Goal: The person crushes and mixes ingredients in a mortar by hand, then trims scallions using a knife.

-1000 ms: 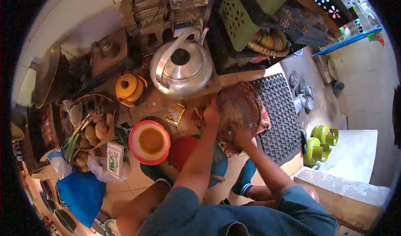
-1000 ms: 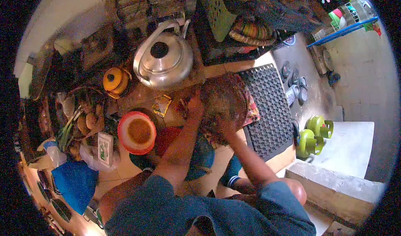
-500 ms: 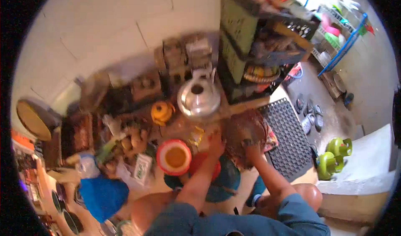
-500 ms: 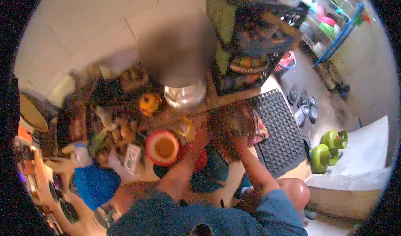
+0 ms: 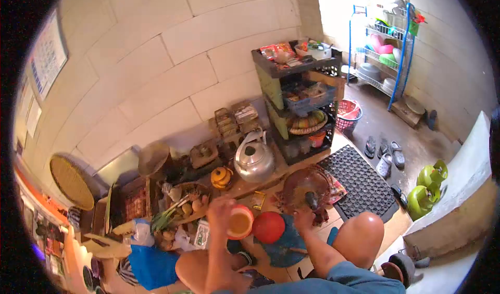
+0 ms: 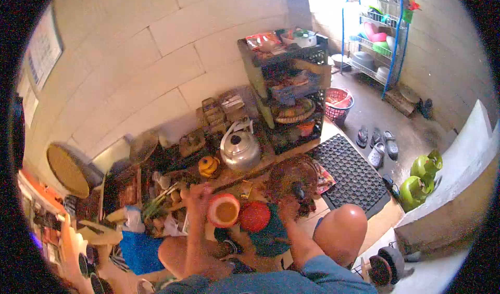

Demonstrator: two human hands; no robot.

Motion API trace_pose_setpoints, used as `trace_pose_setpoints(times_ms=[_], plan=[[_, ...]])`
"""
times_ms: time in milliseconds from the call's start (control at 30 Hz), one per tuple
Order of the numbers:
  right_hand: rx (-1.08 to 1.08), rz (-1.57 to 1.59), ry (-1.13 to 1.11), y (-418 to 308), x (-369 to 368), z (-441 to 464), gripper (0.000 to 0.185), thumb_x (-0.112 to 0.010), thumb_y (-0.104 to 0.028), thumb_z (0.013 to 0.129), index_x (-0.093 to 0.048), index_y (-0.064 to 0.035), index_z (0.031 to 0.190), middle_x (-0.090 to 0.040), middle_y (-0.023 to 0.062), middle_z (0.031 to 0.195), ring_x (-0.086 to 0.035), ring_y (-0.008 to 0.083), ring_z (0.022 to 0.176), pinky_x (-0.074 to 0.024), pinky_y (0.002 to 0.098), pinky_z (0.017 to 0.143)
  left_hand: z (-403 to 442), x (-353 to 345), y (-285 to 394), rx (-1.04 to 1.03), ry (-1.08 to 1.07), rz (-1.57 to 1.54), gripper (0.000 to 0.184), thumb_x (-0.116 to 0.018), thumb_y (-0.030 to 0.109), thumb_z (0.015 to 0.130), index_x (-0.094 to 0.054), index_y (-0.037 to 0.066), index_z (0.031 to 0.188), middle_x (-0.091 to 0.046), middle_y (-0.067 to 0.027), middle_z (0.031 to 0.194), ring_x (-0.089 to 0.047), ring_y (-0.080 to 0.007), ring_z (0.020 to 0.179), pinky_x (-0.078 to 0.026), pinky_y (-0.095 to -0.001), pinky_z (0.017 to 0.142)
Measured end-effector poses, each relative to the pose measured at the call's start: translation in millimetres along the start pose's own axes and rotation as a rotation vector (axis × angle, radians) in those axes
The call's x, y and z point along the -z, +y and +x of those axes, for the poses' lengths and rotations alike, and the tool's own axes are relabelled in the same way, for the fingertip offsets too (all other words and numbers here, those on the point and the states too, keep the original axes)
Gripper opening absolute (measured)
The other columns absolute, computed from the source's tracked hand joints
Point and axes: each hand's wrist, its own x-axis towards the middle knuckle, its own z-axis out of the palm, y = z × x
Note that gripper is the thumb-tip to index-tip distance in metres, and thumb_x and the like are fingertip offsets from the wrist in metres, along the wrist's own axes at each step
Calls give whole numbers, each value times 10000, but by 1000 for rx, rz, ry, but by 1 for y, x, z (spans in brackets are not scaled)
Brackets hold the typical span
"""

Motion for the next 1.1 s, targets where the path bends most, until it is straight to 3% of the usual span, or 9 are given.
trace_pose_setpoints(times_ms=[100, 233, 333, 533, 667, 767, 900, 1000, 1100], plan=[[372, -7, 103, -25, -12, -14, 177, -580, -179, 749, -655, -136, 903, -531, 173, 1047, -517, 331, 961, -416, 474, 758, -26, 95, 60, -125, 111, 225, 74, -668, 41, 698, -645, 41, 769, -640, -124, 940, -617, -223, 839, -484, -319, 723], [423, 77, -68, -61, -22, -27, 182, -566, -162, 747, -655, -132, 903, -520, 176, 1083, -511, 337, 974, -409, 452, 781, -90, 188, 60, -96, 314, 394, 169, -715, 52, 675, -635, 23, 821, -632, -141, 935, -609, -224, 811, -482, -320, 714], [424, 71, -108, -79, -18, -39, 187, -553, -148, 748, -654, -123, 903, -509, 174, 1108, -506, 337, 984, -396, 453, 819, -141, 216, 34, 184, 464, 166, 237, -687, 165, 755, -628, -2, 913, -624, -128, 975, -589, -202, 855, -468, -324, 762], [521, -77, -126, -57, -27, -55, 201, -519, -169, 772, -641, -80, 904, -495, 182, 1124, -487, 350, 1003, -354, 494, 872, -179, 181, 1, 370, 292, -281, 531, -473, 409, 872, -535, -46, 1139, -551, -149, 1135, -502, -212, 1053, -376, -335, 927], [503, -295, 38, -51, -19, -60, 235, -514, -190, 777, -627, -35, 912, -515, 222, 1057, -478, 375, 1003, -348, 522, 883, -164, 186, 4, 364, 104, -280, 649, -454, 495, 843, -498, -56, 1183, -499, -156, 1217, -445, -243, 1143, -299, -347, 996], [473, -297, -130, -46, -3, -62, 197, -541, -136, 762, -632, -51, 914, -525, 226, 1004, -484, 382, 977, -383, 471, 865, -156, 187, -16, 337, -36, -405, 712, -450, 550, 808, -494, -46, 1194, -476, -162, 1250, -405, -262, 1194, -257, -362, 1026], [239, -166, -170, -48, -7, -69, 175, -560, -136, 757, -654, -80, 894, -524, 205, 1058, -509, 359, 953, -405, 442, 835, -151, 189, -48, 275, -167, -542, 752, -435, 575, 805, -462, -53, 1219, -436, -168, 1292, -381, -277, 1219, -261, -397, 1025], [458, -277, -27, -57, -6, -82, 178, -570, -187, 775, -659, -78, 884, -546, 181, 1050, -520, 342, 950, -408, 430, 824, -144, 181, -66, 311, -227, -699, 751, -429, 580, 813, -447, -39, 1239, -415, -166, 1309, -384, -282, 1216, -283, -402, 1017], [472, -213, -77, -62, -6, -84, 229, -569, -254, 796, -650, -60, 886, -575, 170, 982, -531, 339, 925, -416, 423, 813, -151, 151, -109, 467, -292, -1156, 697, -413, 540, 849, -432, -33, 1245, -451, -171, 1270, -419, -289, 1183, -320, -413, 993]])
